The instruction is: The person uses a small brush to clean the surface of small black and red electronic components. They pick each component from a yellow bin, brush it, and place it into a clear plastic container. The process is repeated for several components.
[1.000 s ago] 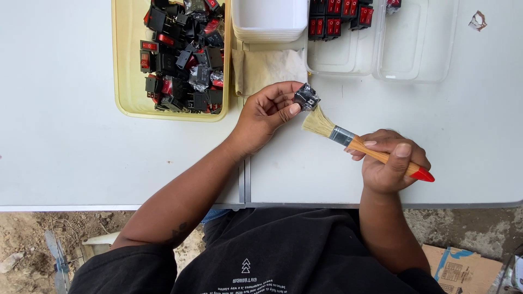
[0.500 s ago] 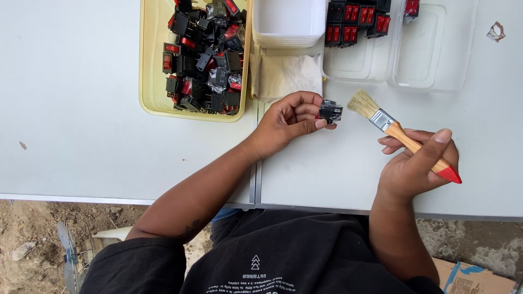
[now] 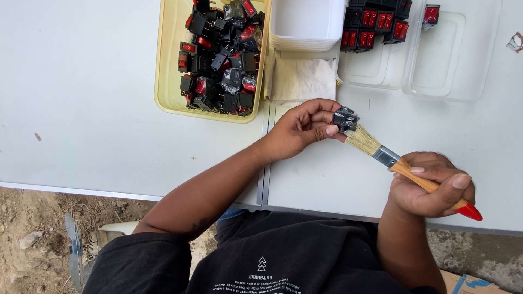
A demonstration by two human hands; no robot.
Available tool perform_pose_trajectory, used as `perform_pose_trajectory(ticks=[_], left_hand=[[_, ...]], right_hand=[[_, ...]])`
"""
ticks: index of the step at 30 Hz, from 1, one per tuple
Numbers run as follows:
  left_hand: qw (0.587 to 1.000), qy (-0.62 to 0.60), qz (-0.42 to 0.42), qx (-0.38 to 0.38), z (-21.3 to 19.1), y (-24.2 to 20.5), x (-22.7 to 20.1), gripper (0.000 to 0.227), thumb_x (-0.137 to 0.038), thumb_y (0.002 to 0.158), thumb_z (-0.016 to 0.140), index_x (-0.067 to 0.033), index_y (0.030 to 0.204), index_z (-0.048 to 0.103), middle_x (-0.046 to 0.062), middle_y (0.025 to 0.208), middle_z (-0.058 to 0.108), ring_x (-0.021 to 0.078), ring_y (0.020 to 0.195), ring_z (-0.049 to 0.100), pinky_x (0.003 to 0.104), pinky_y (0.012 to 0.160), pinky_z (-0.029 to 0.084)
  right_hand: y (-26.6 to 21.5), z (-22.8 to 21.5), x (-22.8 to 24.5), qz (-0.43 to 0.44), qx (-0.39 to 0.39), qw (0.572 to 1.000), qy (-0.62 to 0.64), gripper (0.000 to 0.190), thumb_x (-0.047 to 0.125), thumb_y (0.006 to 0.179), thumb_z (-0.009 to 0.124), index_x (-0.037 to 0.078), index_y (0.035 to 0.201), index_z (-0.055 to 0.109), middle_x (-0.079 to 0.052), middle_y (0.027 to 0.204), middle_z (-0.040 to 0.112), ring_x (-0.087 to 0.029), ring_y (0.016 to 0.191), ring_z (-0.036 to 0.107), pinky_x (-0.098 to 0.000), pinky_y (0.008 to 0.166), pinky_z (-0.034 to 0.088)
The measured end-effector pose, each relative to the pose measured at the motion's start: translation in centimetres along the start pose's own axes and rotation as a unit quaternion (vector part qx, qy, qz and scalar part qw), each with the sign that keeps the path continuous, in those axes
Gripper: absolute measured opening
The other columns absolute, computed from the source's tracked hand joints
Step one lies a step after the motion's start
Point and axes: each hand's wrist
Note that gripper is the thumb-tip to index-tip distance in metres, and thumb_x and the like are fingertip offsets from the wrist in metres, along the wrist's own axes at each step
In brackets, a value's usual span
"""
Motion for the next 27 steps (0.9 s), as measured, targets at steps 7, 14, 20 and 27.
perform_pose_trajectory(ticks=[7, 14, 20, 27], left_hand=[[0.998, 0.044, 0.007, -0.053, 0.4, 0.0, -0.7, 0.034, -0.008, 0.101, 0.069, -0.0026, 0.131, 0.055, 0.014, 0.116, 0.073, 0.0336, 0.101, 0.078, 0.038, 0.100, 0.062], [0.992, 0.096, 0.015, -0.079, 1.2, -0.2, -1.5, 0.033, -0.008, 0.094, 0.077, -0.0043, 0.122, 0.060, 0.005, 0.102, 0.069, 0.0187, 0.093, 0.077, 0.025, 0.089, 0.062], [0.992, 0.089, 0.032, -0.082, 0.8, -0.2, -1.2, 0.039, -0.004, 0.093, 0.077, -0.0007, 0.128, 0.060, 0.010, 0.108, 0.072, 0.0237, 0.089, 0.078, 0.033, 0.089, 0.067], [0.993, 0.073, 0.013, -0.093, 0.8, -0.3, -0.7, 0.043, 0.000, 0.093, 0.074, 0.0060, 0.133, 0.059, 0.021, 0.119, 0.072, 0.0208, 0.091, 0.074, 0.033, 0.078, 0.069]], right_hand=[[-0.3, -1.6, -0.4, -0.001, 0.105, 0.991, 0.086, 0.052, 0.032, 0.110, 0.042, 0.006, 0.064, 0.040, -0.011, 0.050, 0.038, -0.024, 0.036, 0.033, -0.0469, 0.038, 0.042], [0.0, 2.6, 2.5, 0.037, 0.022, 0.996, -0.079, 0.054, 0.036, 0.114, 0.045, 0.000, 0.074, 0.049, -0.012, 0.056, 0.044, -0.033, 0.041, 0.052, -0.0393, 0.040, 0.044], [0.0, 2.1, 1.6, -0.019, 0.018, 0.992, -0.124, 0.053, 0.032, 0.115, 0.045, -0.004, 0.077, 0.051, -0.017, 0.054, 0.045, -0.034, 0.044, 0.053, -0.0400, 0.048, 0.044], [-1.4, 1.0, 2.7, -0.130, 0.156, 0.979, -0.031, 0.053, 0.029, 0.116, 0.036, -0.003, 0.077, 0.050, -0.017, 0.053, 0.045, -0.035, 0.039, 0.049, -0.0488, 0.037, 0.046]])
Point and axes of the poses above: each hand's wrist, its own y-axis towards the middle knuckle, its own z-axis out of the palm, x = y × z
